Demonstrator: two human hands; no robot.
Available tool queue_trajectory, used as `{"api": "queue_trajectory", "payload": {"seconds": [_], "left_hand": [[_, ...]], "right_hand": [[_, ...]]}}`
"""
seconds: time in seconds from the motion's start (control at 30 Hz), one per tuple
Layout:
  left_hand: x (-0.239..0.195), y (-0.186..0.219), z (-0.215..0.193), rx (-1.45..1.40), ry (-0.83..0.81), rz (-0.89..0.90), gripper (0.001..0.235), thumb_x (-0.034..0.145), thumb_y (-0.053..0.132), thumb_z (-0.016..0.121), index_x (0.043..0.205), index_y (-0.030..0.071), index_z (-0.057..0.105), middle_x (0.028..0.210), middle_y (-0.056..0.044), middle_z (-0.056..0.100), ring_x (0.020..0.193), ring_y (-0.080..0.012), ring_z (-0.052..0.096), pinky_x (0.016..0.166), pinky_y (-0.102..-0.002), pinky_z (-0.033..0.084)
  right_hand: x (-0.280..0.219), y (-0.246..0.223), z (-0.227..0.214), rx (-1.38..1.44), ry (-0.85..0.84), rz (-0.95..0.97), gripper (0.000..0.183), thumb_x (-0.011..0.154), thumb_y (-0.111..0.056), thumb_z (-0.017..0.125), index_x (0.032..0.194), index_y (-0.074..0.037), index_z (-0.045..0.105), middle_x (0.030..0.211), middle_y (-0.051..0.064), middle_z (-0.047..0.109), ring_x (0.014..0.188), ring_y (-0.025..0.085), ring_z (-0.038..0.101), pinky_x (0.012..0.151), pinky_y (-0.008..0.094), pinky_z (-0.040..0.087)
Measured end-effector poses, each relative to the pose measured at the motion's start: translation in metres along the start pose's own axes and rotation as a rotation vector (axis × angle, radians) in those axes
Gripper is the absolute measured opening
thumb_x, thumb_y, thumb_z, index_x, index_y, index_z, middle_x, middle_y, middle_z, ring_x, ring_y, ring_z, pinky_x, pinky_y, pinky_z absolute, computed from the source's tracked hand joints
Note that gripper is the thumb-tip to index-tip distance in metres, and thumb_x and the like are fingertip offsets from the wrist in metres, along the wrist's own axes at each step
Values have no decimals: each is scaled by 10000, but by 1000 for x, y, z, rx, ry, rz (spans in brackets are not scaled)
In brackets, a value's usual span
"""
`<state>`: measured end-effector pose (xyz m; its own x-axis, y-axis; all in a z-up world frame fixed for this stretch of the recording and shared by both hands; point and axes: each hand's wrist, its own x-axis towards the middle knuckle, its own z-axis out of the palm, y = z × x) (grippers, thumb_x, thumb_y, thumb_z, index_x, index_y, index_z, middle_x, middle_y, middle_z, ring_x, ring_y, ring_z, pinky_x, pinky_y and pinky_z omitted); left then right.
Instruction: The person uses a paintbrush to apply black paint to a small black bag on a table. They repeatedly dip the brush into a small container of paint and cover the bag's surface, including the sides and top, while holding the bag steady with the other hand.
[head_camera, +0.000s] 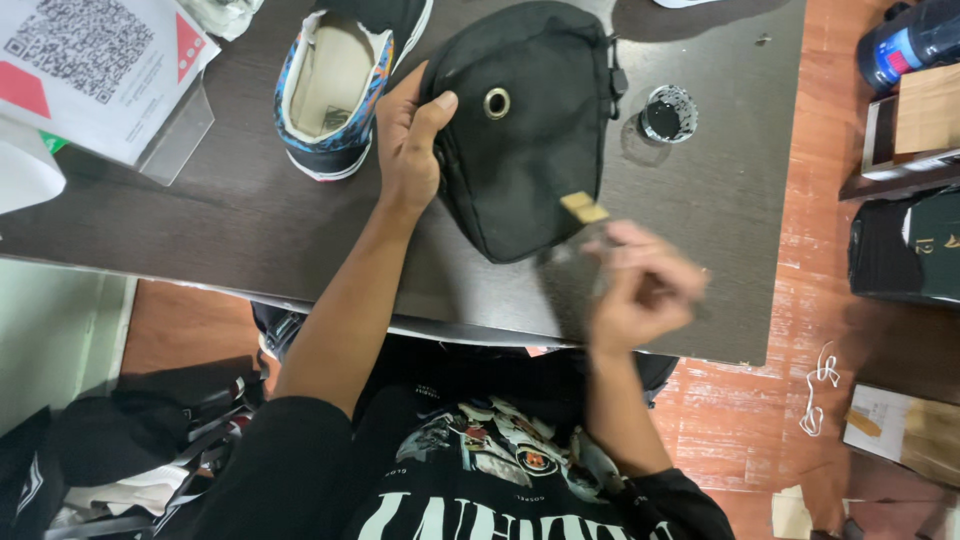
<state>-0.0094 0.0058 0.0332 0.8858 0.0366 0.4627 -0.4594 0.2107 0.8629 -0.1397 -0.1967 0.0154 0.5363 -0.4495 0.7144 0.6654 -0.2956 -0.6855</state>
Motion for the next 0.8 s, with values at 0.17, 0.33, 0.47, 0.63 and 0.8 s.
{"api": "queue_trajectory", "payload": {"seconds": [0.17, 0.33, 0.47, 0.63, 0.8], "left_hand": [[-2, -6, -6, 59, 58, 40, 187, 1015, 245, 560, 989, 64, 600, 949, 9, 550, 913, -140, 493, 857, -314, 411], [-1, -10, -4, -11, 81, 102, 373, 1055, 230, 542, 1276, -33, 687, 1204, -87, 700, 1157, -221, 639, 1064, -363, 519], [1, -14, -8, 72, 108, 75, 226, 1034, 256, 550, 903, 72, 565, 853, 41, 436, 838, -129, 394, 790, -314, 367], [0, -18, -8, 63, 110, 41, 211, 1010, 239, 557, 861, 94, 530, 823, 57, 398, 811, -123, 355, 767, -302, 337], [-1, -19, -9, 70, 119, 38, 224, 1022, 259, 568, 880, 87, 564, 806, 57, 394, 801, -118, 358, 769, -298, 351]], "right_hand": [[83, 31, -38, -201, 80, -174, 133, 1156, -105, 617, 1120, -68, 494, 945, 236, 648, 731, 317, 697, 584, 354, 567], [134, 99, -80, -287, -74, -128, 115, 1169, -61, 644, 1183, -41, 532, 1087, 186, 630, 993, 340, 815, 626, 345, 684], [131, 122, -89, -380, -168, -65, 111, 1167, -83, 686, 1149, -26, 593, 976, 175, 757, 778, 228, 759, 639, 307, 634], [121, 135, -96, -494, -192, 27, 130, 1152, -101, 730, 1127, -51, 613, 919, 159, 752, 759, 226, 792, 658, 314, 662], [118, 132, -95, -473, -242, 51, 133, 1163, -82, 716, 1123, -56, 591, 929, 134, 715, 729, 202, 747, 630, 292, 589]]}}
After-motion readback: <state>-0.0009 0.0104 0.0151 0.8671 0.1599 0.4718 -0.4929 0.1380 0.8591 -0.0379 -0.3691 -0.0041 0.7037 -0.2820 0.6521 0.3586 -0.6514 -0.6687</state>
